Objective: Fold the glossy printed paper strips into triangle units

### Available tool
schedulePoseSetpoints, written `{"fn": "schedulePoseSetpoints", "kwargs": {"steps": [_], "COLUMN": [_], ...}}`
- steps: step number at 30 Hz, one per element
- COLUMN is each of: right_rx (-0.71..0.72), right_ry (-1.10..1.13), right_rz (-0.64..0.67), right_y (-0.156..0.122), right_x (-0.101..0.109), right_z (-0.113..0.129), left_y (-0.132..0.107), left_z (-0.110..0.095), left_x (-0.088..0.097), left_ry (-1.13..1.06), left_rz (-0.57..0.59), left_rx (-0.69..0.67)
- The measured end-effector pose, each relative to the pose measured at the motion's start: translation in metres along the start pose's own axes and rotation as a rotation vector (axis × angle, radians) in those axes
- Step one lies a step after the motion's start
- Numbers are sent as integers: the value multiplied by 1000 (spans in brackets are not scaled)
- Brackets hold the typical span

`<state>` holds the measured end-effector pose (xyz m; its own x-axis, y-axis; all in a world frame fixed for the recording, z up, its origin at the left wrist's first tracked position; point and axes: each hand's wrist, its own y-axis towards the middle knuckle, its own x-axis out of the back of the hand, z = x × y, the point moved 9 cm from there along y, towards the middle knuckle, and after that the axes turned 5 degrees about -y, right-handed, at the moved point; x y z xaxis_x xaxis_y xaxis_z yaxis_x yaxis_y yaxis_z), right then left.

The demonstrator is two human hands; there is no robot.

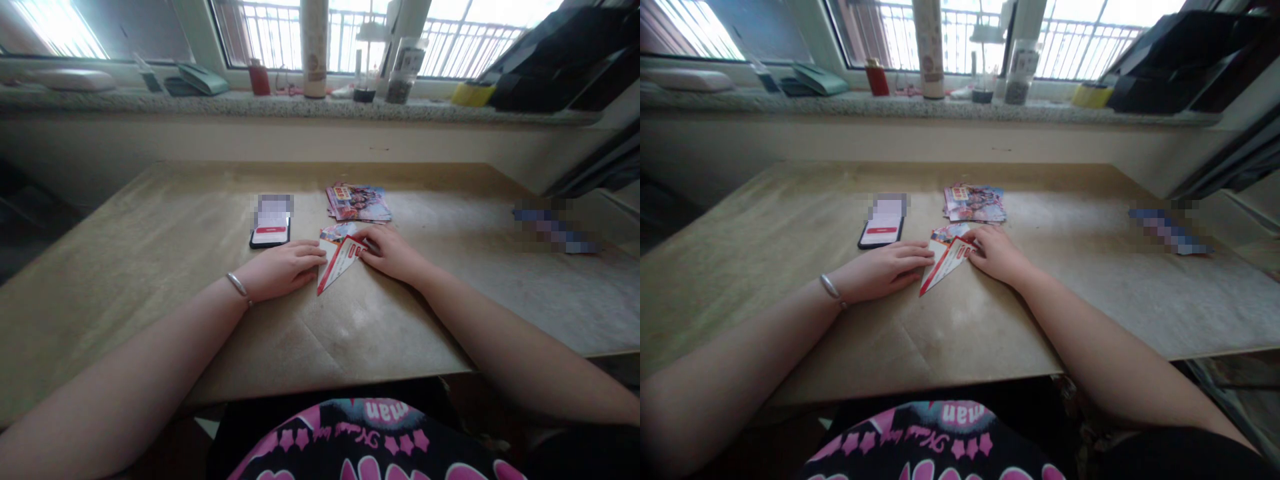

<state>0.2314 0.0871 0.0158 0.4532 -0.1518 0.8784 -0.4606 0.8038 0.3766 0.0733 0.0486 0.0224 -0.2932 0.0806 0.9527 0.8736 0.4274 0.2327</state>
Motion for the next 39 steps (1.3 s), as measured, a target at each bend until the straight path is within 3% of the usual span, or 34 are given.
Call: {"fn": "schedulePoseSetpoints", "kwargs": {"steps": [10, 16, 23, 34, 39], "right_rx": [-149, -209, 35, 133, 189], "right_ry": [249, 243, 34, -35, -35], "right_rz": [-38, 59, 85, 65, 75], "right_y": [-1, -5, -7, -6, -2], "right_x": [10, 9, 8, 3, 0], "right_z": [-10, -12, 13, 27, 32], "left_y": [2, 2, 2, 4, 6], "left_z": [-5, -5, -7, -13, -12], "left_x": [5, 6, 8, 7, 6], "left_ry": [83, 90, 71, 64, 69], "left_rz": [-34, -37, -67, -46, -42], "left_rx": [-15, 3, -12, -73, -35]}}
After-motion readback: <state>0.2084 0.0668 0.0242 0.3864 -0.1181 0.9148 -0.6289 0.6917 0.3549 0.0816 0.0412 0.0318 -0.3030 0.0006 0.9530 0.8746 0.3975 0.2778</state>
